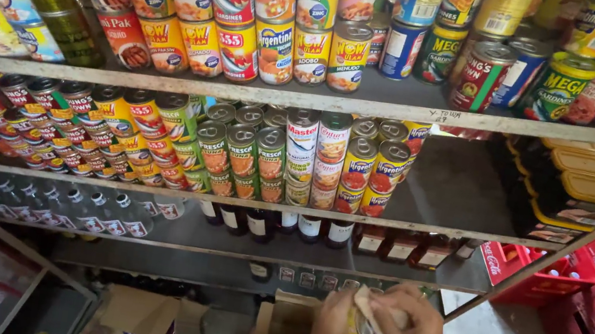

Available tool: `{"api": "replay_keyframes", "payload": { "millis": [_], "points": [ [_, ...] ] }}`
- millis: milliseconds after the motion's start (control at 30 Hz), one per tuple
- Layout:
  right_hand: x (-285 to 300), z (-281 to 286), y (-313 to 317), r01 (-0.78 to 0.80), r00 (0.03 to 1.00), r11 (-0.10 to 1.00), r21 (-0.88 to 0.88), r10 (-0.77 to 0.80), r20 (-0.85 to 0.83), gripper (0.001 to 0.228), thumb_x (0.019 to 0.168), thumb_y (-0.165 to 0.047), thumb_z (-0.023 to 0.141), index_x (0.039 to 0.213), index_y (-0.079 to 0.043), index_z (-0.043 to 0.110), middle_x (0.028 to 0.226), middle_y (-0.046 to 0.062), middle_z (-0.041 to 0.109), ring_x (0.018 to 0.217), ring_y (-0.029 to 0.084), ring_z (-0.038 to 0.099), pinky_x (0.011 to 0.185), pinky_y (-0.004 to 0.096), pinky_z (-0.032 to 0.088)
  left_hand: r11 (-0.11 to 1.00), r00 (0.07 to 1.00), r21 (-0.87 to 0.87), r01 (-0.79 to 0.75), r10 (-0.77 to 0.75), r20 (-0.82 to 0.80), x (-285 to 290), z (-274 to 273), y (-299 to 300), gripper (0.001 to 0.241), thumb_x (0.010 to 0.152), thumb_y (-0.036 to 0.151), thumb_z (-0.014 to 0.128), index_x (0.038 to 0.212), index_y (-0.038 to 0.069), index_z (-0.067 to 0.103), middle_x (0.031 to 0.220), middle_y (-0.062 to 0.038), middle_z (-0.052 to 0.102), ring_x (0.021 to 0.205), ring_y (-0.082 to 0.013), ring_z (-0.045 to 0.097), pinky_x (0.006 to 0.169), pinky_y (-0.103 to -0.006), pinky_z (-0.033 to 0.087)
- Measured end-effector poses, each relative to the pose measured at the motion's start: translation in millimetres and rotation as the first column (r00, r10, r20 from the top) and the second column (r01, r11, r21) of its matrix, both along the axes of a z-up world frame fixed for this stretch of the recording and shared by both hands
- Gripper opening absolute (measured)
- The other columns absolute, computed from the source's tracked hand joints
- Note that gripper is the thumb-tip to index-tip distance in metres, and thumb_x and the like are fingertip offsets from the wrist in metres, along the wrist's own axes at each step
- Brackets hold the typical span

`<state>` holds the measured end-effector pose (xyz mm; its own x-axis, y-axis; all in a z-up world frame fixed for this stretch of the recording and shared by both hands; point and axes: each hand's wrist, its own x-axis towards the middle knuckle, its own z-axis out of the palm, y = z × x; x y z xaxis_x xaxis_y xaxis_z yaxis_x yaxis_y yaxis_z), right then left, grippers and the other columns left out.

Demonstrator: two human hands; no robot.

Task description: Cleaning and organizing canned goods on a shelf using a cloth.

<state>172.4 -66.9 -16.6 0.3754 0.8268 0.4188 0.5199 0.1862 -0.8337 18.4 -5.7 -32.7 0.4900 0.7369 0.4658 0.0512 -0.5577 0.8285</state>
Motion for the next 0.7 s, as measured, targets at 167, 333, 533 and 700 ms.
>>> {"api": "replay_keyframes", "payload": {
  "millis": [167, 333, 533, 700],
  "points": [
    [36, -36, -3, -0.179, 0.975, 0.984, 0.024, 0.18, -0.127, 0.009, 0.079, 0.0, 0.08, 0.088, 0.0, 0.078, 0.093, 0.011, 0.074, 0.088, 0.021, 0.07, 0.078, 0.03, 0.054, 0.894, 0.963, -0.429, 0.13, -0.012, 0.268, 4, -31, 19, 0.062, 0.065, 0.023, 0.096, 0.111, 0.003, 0.058, 0.102, -0.006, 0.075, 0.095, -0.0149, 0.069, 0.086, -0.0332, 0.058],
    [65, -71, -8, 0.003, 0.975, 0.999, -0.037, -0.011, -0.222, 0.014, 0.083, -0.004, 0.07, 0.092, 0.004, 0.077, 0.1, 0.011, 0.076, 0.091, 0.02, 0.069, 0.079, 0.032, 0.055, 0.856, 0.968, -0.511, 0.08, 0.055, 0.245, -3, -55, 38, 0.043, 0.075, 0.019, 0.089, 0.109, 0.002, 0.069, 0.097, -0.004, 0.075, 0.09, -0.0131, 0.069, 0.081, -0.0307, 0.057],
    [-10, -51, 3, -0.002, 0.872, 0.977, 0.212, 0.106, -0.479, 0.07, 0.094, -0.045, 0.06, 0.143, 0.004, 0.055, 0.143, 0.021, 0.059, 0.132, 0.032, 0.054, 0.109, 0.045, 0.039, 0.629, 0.908, -0.759, 0.168, 0.202, 0.368, 26, -116, 42, 0.035, 0.1, 0.024, 0.065, 0.117, -0.006, 0.069, 0.097, -0.018, 0.072, 0.085, -0.0263, 0.07, 0.074, -0.0396, 0.057],
    [-52, -48, 18, 0.098, 0.975, 0.979, 0.178, -0.13, 0.181, 0.045, 0.105, -0.02, 0.045, 0.141, 0.002, 0.06, 0.154, 0.022, 0.051, 0.149, 0.034, 0.041, 0.122, 0.042, 0.028, 0.48, 0.83, -0.842, 0.247, 0.344, 0.44, 56, -161, 44, 0.046, 0.1, 0.031, 0.057, 0.137, 0.006, 0.052, 0.124, -0.015, 0.065, 0.108, -0.0255, 0.065, 0.089, -0.0396, 0.054]
  ]
}}
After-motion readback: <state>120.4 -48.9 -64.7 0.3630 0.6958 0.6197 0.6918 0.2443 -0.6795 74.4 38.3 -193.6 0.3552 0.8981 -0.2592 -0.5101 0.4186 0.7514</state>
